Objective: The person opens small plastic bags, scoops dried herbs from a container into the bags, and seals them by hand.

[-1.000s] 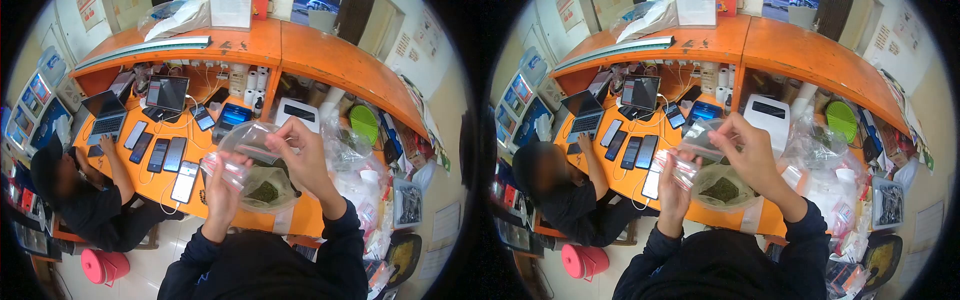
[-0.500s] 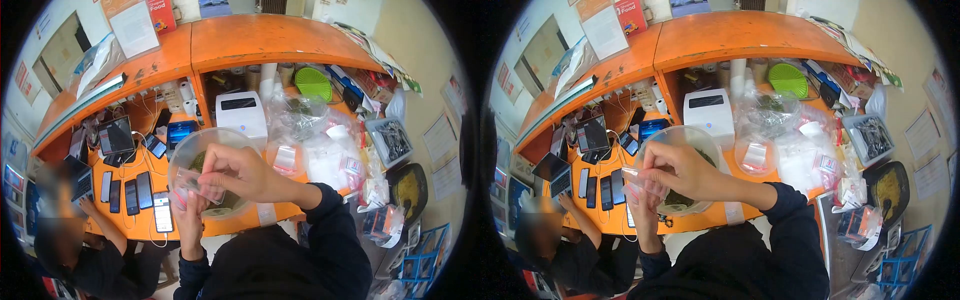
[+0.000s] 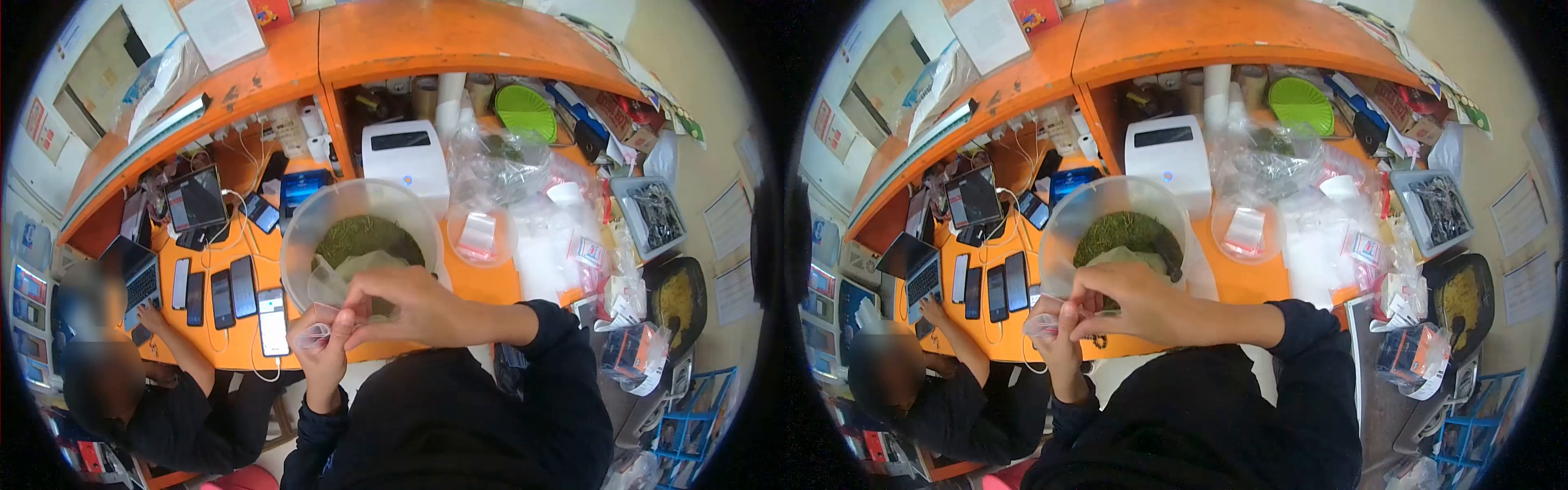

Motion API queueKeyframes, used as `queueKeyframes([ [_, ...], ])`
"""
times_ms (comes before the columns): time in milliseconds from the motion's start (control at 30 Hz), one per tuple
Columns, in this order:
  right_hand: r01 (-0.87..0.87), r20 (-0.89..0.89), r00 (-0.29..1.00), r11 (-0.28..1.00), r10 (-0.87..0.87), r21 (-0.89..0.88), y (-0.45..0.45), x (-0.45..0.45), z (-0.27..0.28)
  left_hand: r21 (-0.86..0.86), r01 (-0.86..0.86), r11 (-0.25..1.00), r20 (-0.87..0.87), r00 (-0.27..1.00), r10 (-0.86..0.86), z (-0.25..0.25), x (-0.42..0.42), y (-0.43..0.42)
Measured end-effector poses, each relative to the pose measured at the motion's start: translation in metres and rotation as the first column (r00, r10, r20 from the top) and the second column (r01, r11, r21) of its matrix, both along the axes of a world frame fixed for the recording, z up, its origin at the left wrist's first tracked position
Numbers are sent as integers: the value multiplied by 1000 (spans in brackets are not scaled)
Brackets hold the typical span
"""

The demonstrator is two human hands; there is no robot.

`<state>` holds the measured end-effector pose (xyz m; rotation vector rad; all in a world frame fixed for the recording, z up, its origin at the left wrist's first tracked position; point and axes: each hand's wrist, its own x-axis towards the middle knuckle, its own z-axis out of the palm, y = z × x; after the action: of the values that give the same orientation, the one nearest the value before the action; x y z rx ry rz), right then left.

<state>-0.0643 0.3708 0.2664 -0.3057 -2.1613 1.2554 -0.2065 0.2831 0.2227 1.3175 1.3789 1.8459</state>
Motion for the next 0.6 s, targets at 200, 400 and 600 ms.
queueKeyframes([
  [200,-81,33,996,993,84,-82,-4,9,-1,80,89,993,-261,963,-66,-9,-14,-15],
  [400,371,-151,924,724,-352,582,14,-6,-11,241,-206,948,-564,766,309,-2,-2,-3],
  [600,260,-67,960,780,-271,570,4,-30,-11,262,-467,844,-335,776,534,-6,7,-3],
])
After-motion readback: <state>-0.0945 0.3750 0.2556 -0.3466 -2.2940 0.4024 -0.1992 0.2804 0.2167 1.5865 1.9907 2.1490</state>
